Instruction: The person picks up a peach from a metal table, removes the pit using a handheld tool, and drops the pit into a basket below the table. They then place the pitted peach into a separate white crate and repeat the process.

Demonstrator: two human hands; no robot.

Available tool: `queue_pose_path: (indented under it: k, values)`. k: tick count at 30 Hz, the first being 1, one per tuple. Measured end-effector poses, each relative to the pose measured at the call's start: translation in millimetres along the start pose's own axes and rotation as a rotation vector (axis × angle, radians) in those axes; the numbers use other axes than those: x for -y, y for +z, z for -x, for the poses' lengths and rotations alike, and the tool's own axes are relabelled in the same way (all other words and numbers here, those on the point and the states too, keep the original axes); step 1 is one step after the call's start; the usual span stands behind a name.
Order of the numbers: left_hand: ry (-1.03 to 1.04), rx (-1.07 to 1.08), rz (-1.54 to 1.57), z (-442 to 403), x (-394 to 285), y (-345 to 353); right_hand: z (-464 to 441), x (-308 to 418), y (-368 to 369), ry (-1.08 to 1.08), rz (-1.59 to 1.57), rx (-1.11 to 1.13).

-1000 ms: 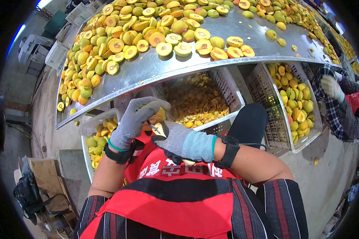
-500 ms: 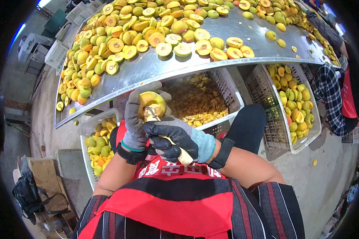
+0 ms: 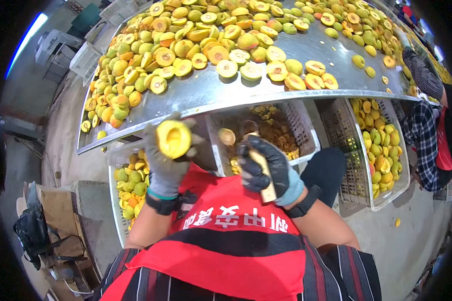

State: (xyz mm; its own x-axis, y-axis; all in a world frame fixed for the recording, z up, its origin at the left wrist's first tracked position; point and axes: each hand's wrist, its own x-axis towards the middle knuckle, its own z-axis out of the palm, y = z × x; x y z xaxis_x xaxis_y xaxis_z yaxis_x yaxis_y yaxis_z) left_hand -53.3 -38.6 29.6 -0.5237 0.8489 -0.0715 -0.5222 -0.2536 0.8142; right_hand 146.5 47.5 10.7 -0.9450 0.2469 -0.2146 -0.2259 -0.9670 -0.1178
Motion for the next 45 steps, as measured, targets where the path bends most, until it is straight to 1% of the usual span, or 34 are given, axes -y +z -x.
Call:
queue_pose_path:
  k: [1, 2, 4, 5, 6, 7, 8, 10, 12, 13, 14, 15, 16, 17, 18, 19, 20, 22, 23, 24, 26, 27, 28, 30, 31, 32, 33, 34, 36, 38, 42, 43, 44, 45]
  values:
    - [-0.008, 0.031, 0.024, 3, -13, -18, -2, 6, -12, 0.011, -0.008, 0.079]
    - [0.017, 0.0, -0.076, 9, -29, -37, 0, 8, -17, -0.023, -0.037, 0.028]
    - [0.063, -0.153, -0.271, 30, -59, -74, 4, 13, -29, -0.049, 0.022, -0.057]
    - [0.006, -0.23, -0.407, 42, -76, -102, 6, 14, -37, -0.045, -0.004, -0.075]
    - [0.051, -0.329, -0.634, 54, -87, -130, 6, 13, -40, -0.058, -0.003, -0.075]
    - [-0.177, -0.14, -1.133, 61, -118, -160, 5, 12, -38, -0.072, 0.053, -0.148]
    - [-0.342, -0.173, -1.499, 71, -129, -166, 4, 11, -36, -0.086, 0.108, -0.224]
    - [-0.414, -0.149, -1.903, 65, -150, -157, -2, 8, -37, -0.081, 0.115, -0.254]
    - [-0.209, -0.196, -1.531, 20, -154, -134, -8, 4, -38, -0.081, 0.121, -0.287]
    - [-0.007, -0.21, -1.541, -7, -146, -140, -10, 2, -39, -0.081, 0.16, -0.306]
    - [0.069, -0.085, -1.672, -40, -145, -122, -13, 0, -40, -0.083, 0.2, -0.325]
    - [0.118, -0.03, -1.773, -71, -139, -99, -13, 2, -51, -0.052, 0.099, -0.245]
    - [0.213, -0.023, -1.746, -105, -123, -102, -14, 1, -54, -0.052, 0.094, -0.261]
    - [0.27, 0.021, -1.874, -137, -110, -95, -14, 2, -56, -0.057, 0.095, -0.266]
    - [0.165, 0.088, -1.908, -155, -103, -73, -14, 2, -57, -0.064, 0.094, -0.273]
    - [-0.026, 0.074, -1.853, -178, -91, -69, -14, 3, -55, -0.079, 0.093, -0.283]
    - [-0.023, 0.094, -1.845, -199, -76, -81, -14, 4, -53, -0.09, 0.135, -0.319]
    - [0.162, 0.244, -2.023, -222, -55, -100, -11, 5, -54, -0.105, 0.171, -0.366]
    - [0.193, 0.243, -2.085, -222, -52, -102, -12, 6, -58, -0.125, 0.136, -0.333]
    - [0.192, 0.246, -2.085, -219, -54, -91, -13, 6, -61, -0.143, 0.102, -0.296]
    - [-0.193, 0.23, -2.019, -209, -61, -77, -15, 4, -62, -0.152, 0.136, -0.281]
    - [-0.018, 0.307, -1.936, -206, -57, -95, -15, 4, -61, -0.12, 0.183, -0.293]
    - [-0.014, 0.305, -1.941, -194, -59, -90, -16, 4, -60, -0.092, 0.23, -0.304]
    - [-0.14, 0.193, -1.22, -165, -56, -75, -17, 5, -48, -0.092, 0.33, -0.295]
    - [-0.14, 0.196, -1.218, -148, -56, -64, -18, 5, -40, -0.11, 0.43, -0.316]
    - [-0.099, 0.254, -1.081, -129, -57, -49, -20, 6, -32, -0.126, 0.532, -0.34]
    - [-0.058, 0.308, -0.94, -109, -57, -35, -23, 7, -20, -0.143, 0.515, -0.356]
    - [-0.055, 0.311, -0.933, -89, -54, -19, -29, 6, -13, -0.197, 0.517, -0.381]
    - [-0.23, 0.426, -0.547, -54, -45, 9, -38, 8, -2, -0.292, 0.54, -0.259]
    - [-0.284, 0.431, -0.418, -38, -27, 15, -46, 9, 1, -0.458, 0.707, -0.166]
    - [-0.136, 0.344, -0.33, -22, 10, 14, -36, 5, 13, -0.36, 0.707, -0.166]
    - [-0.116, 0.395, -0.56, -13, 6, 23, -38, -5, 13, -0.511, 0.8, -0.154]
    - [-0.066, 0.453, -0.557, -14, 18, 11, -36, -7, 19, -0.537, 0.974, -0.21]
    - [-0.139, 0.389, -0.533, -11, 15, 14, -35, -6, 19, -0.55, 1.021, -0.206]
